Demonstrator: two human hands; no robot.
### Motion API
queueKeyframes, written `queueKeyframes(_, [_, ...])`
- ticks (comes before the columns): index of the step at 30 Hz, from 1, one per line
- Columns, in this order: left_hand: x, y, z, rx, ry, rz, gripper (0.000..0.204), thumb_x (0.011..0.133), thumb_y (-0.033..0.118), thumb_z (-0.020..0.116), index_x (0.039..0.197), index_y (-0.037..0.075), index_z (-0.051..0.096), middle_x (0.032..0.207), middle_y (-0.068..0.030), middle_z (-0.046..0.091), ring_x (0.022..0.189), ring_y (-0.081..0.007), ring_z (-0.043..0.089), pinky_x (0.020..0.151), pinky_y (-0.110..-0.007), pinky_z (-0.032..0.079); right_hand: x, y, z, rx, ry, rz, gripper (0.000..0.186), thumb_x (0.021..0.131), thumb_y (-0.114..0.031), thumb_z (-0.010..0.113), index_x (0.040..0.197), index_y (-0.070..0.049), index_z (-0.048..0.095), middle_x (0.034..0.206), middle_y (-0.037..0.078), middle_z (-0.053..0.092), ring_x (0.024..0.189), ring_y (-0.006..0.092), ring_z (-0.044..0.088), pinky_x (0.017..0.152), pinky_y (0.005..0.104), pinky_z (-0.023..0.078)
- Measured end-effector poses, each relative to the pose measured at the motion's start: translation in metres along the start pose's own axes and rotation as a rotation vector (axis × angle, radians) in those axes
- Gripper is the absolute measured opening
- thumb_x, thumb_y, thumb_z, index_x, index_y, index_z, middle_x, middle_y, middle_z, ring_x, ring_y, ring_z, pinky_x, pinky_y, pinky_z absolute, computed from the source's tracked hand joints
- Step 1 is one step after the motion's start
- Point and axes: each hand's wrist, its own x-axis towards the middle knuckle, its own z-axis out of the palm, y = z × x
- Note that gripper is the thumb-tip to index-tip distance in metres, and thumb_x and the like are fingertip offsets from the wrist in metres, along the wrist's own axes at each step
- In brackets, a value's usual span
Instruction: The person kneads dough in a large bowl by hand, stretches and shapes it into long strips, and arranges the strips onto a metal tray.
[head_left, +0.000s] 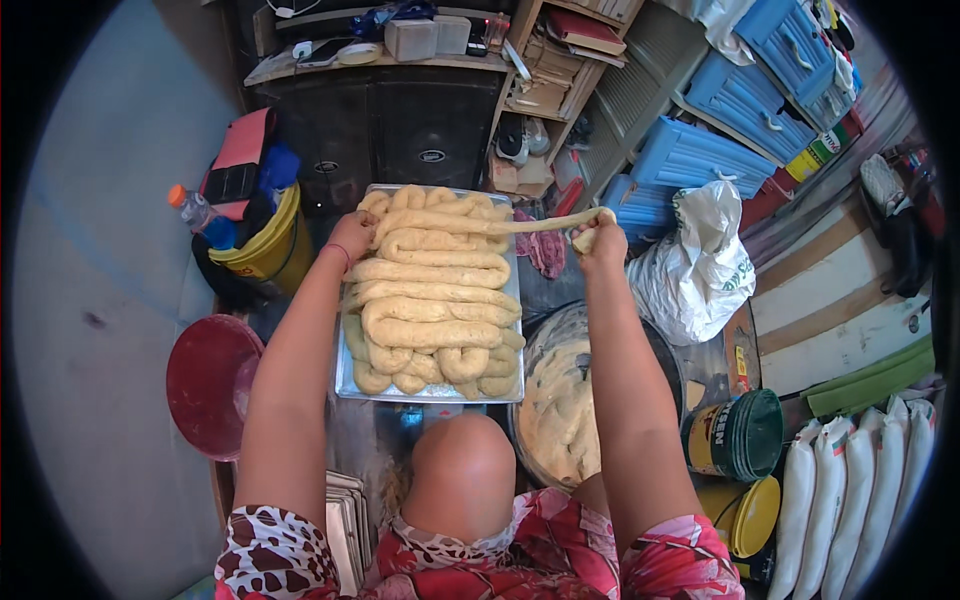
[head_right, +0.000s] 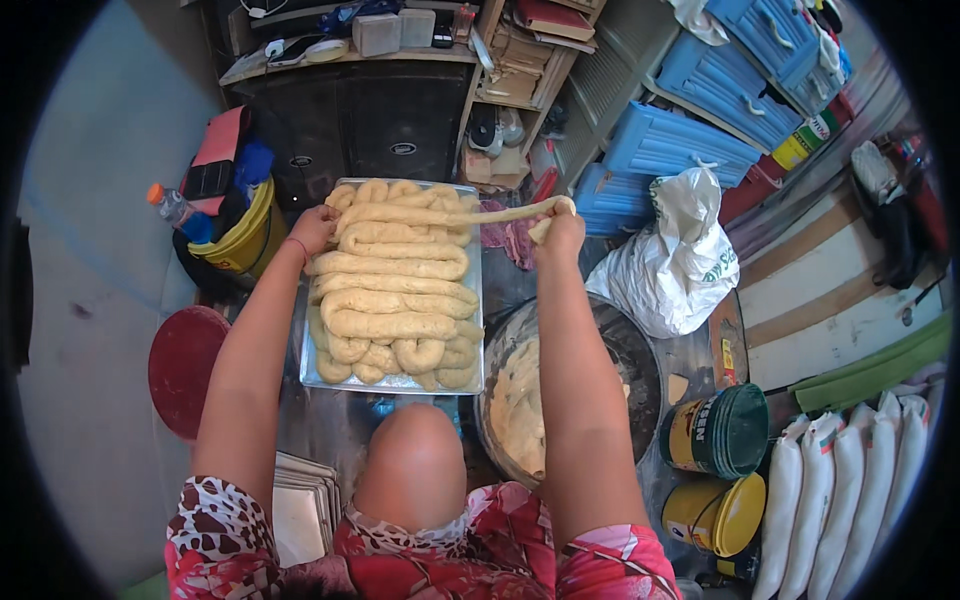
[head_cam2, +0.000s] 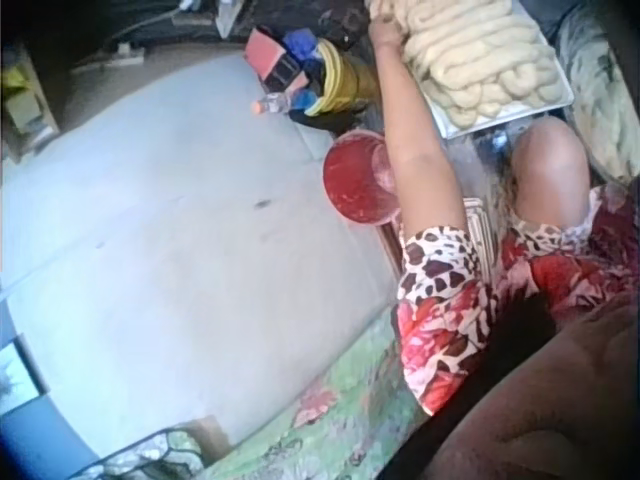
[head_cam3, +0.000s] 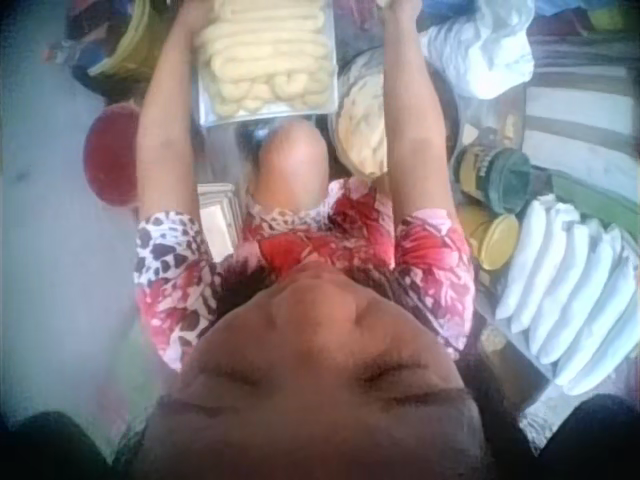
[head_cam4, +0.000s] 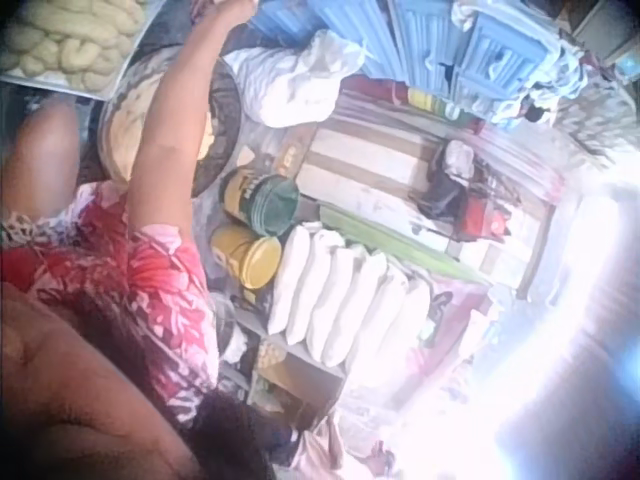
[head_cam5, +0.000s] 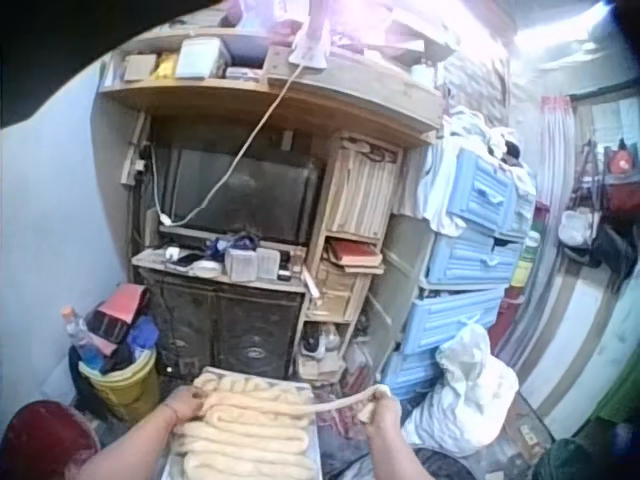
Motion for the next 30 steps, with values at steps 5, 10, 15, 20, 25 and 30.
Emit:
queueKeyframes(5, [-0.012,0.047,0.013,0.083,0.159,0.657,0.027,0.082,0.020,0.056,0.106,0.008,0.058,0.104,-0.0082,0.057,0.091,-0.0202,0.056,0.080,-0.034,0.044,-0.006,0.022,0.065,-0.398,-0.170,-0.229,0.020,0.080,-0.015,0.056,0.093,-0.001,0.055,0.077,0.009,0.054,0.062,0.0197,0.055,0.054,0.0324,0.049])
queueKeyframes(10, [-0.016,0.103,0.028,-0.598,-0.124,0.205,0.029,0.081,0.022,0.058,0.106,0.007,0.057,0.105,-0.0088,0.057,0.089,-0.0186,0.057,0.078,-0.032,0.045,-0.015,0.048,0.136,-0.378,-0.628,0.417,0.030,0.078,-0.018,0.059,0.102,0.000,0.055,0.099,0.012,0.055,0.088,0.0210,0.054,0.066,0.0327,0.051])
queueKeyframes(15, [0.006,0.081,0.015,-0.174,-0.062,0.268,0.031,0.075,0.018,0.063,0.103,0.007,0.057,0.092,-0.0064,0.061,0.082,-0.0199,0.059,0.074,-0.031,0.046,-0.012,0.094,0.129,-1.374,-0.433,-0.533,0.041,0.078,-0.023,0.060,0.113,-0.002,0.051,0.104,0.016,0.054,0.094,0.0239,0.055,0.070,0.0327,0.051])
queueKeyframes(20, [0.026,0.037,0.004,-0.029,0.092,0.363,0.029,0.074,0.014,0.062,0.100,0.006,0.056,0.090,-0.0072,0.060,0.085,-0.0207,0.056,0.077,-0.030,0.044,-0.001,0.111,0.080,-1.050,-0.587,-0.272,0.035,0.074,-0.009,0.062,0.108,-0.004,0.054,0.097,0.012,0.059,0.086,0.0200,0.056,0.075,0.0326,0.044])
queueKeyframes(25, [0.015,0.025,0.014,-0.014,-0.026,0.484,0.017,0.082,0.018,0.057,0.095,0.007,0.054,0.093,-0.0089,0.058,0.091,-0.0199,0.053,0.083,-0.029,0.041,0.011,0.099,0.040,-0.752,-0.604,-0.131,0.031,0.070,-0.004,0.062,0.101,-0.005,0.057,0.087,0.004,0.058,0.081,0.0180,0.055,0.067,0.0294,0.045])
queueKeyframes(30, [0.005,0.043,0.022,0.083,0.054,0.602,0.017,0.083,0.020,0.055,0.096,0.009,0.055,0.097,-0.0109,0.057,0.095,-0.0246,0.053,0.085,-0.033,0.040,0.016,0.107,0.026,-0.877,-0.488,-0.055,0.033,0.073,-0.004,0.059,0.106,-0.005,0.057,0.085,0.005,0.060,0.075,0.0180,0.059,0.067,0.0265,0.047])
